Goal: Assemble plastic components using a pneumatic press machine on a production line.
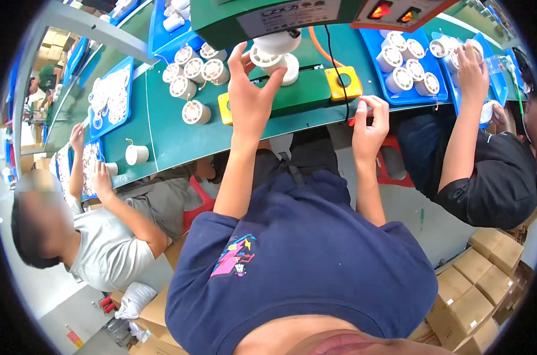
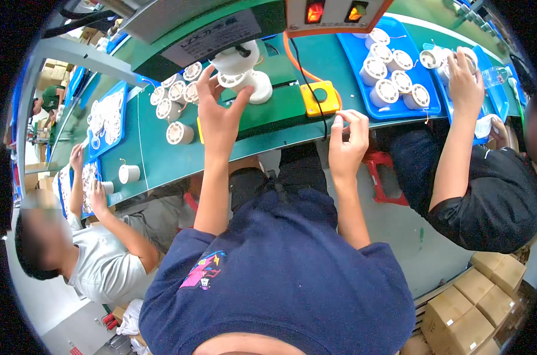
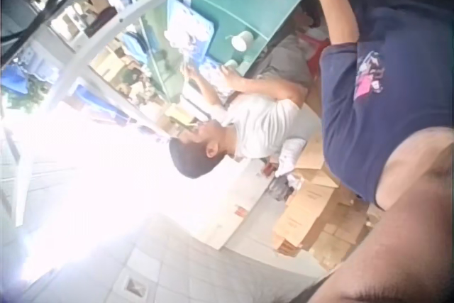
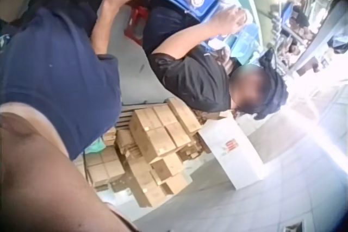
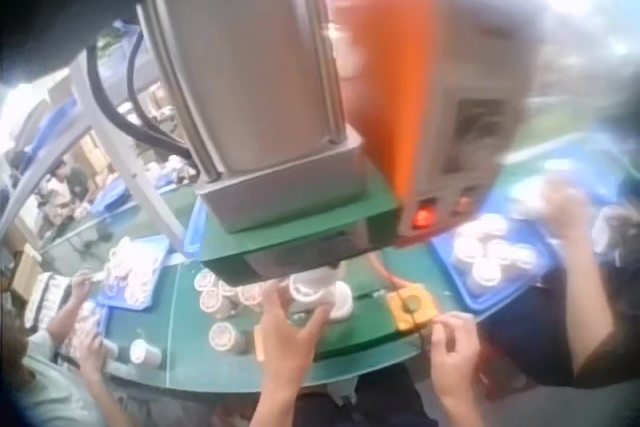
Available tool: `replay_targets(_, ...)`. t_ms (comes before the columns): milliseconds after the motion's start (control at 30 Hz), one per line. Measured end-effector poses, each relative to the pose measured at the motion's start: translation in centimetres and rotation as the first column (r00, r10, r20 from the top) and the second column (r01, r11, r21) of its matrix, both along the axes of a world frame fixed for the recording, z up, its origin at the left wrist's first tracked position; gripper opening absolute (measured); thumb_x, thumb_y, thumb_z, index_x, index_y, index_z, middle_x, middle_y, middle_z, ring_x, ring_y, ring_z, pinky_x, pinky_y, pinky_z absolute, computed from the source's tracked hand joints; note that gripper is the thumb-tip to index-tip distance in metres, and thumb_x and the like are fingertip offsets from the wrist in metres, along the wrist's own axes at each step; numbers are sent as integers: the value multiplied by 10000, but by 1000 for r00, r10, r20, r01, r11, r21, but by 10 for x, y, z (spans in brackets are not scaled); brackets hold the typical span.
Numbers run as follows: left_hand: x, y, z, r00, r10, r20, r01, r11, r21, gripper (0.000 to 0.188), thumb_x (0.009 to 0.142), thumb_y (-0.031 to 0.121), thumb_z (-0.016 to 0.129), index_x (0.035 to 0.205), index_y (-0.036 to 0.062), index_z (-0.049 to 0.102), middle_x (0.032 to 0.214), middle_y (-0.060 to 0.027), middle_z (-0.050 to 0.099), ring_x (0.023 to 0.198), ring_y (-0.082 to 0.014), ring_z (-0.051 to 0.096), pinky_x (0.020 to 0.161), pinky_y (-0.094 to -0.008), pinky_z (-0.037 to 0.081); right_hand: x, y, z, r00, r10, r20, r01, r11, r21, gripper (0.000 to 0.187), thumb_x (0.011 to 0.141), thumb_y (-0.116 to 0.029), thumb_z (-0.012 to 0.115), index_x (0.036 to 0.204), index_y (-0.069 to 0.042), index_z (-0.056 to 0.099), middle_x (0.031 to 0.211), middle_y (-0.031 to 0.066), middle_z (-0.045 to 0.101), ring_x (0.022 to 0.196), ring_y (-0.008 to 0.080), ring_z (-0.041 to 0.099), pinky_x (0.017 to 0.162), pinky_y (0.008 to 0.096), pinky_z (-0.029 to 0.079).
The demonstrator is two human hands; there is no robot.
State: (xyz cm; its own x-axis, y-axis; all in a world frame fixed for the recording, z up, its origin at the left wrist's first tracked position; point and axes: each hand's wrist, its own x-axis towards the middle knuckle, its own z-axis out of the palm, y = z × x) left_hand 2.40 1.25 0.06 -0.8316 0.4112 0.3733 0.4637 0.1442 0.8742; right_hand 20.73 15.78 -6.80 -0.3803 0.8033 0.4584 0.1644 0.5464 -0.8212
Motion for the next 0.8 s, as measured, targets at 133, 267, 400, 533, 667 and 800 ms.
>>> replay_targets(133, 3, 12, 2, 999, -28, -17, 28, 999, -29, 782, 848, 154, 848, 1462, -5, 390, 1272, -201, 666, 1197, -300, 651, 1020, -406, 501, 4, 0, -4, 1000, -4, 10, 4, 1000, 10, 101, 968, -56, 648, 1038, -5, 701, 1074, 124, 654, 937, 236, 640, 750, 328, 530)
replay_targets(267, 5, 15, -3, 998, -56, -25, 56, 998, -9, 755, 855, 161, 842, 1443, -6, 400, 1270, -208, 668, 1209, -318, 645, 1025, -413, 495, 2, 1, -7, 1000, -12, 0, 11, 999, 48, 99, 970, -57, 647, 1034, -2, 699, 1074, 125, 653, 938, 239, 642, 754, 330, 532)
replay_targets(400, 5, 12, -4, 996, -15, -83, 10, 998, -69, 762, 855, 162, 839, 1451, -6, 396, 1282, -214, 656, 1211, -332, 637, 1024, -417, 489, 0, 0, -6, 1000, -11, 8, 11, 1000, 0, 107, 959, -54, 655, 1038, 7, 693, 1079, 136, 651, 958, 249, 642, 771, 339, 534)
replay_targets(533, 4, 8, -10, 995, -36, -96, 25, 993, -112, 791, 852, 164, 839, 1476, -5, 384, 1319, -213, 625, 1240, -338, 597, 1036, -431, 464, -10, 0, 3, 1000, 15, 23, -17, 996, 83, 155, 951, -65, 657, 1086, 4, 685, 1137, 164, 628, 1051, 316, 618, 927, 410, 507)
replay_targets(667, 13, -18, -10, 981, 61, -182, -85, 988, -129, 743, 852, 208, 852, 1451, 23, 453, 1397, -208, 572, 1336, -365, 506, 1090, -454, 418, -24, 9, 10, 991, 64, 114, -87, 973, 212, 203, 973, -130, 676, 1141, -17, 681, 1216, 163, 602, 1135, 329, 595, 999, 423, 475)
replay_targets(800, 15, -84, -44, 927, 78, -367, -224, 900, -375, 556, 905, 132, 774, 1416, 73, 563, 1423, -224, 508, 1321, -416, 497, 1115, -499, 404, -28, 14, 12, 970, 59, 235, -120, 959, 255, 230, 983, -202, 693, 1149, -43, 689, 1210, 150, 602, 1110, 328, 603, 966, 433, 479)
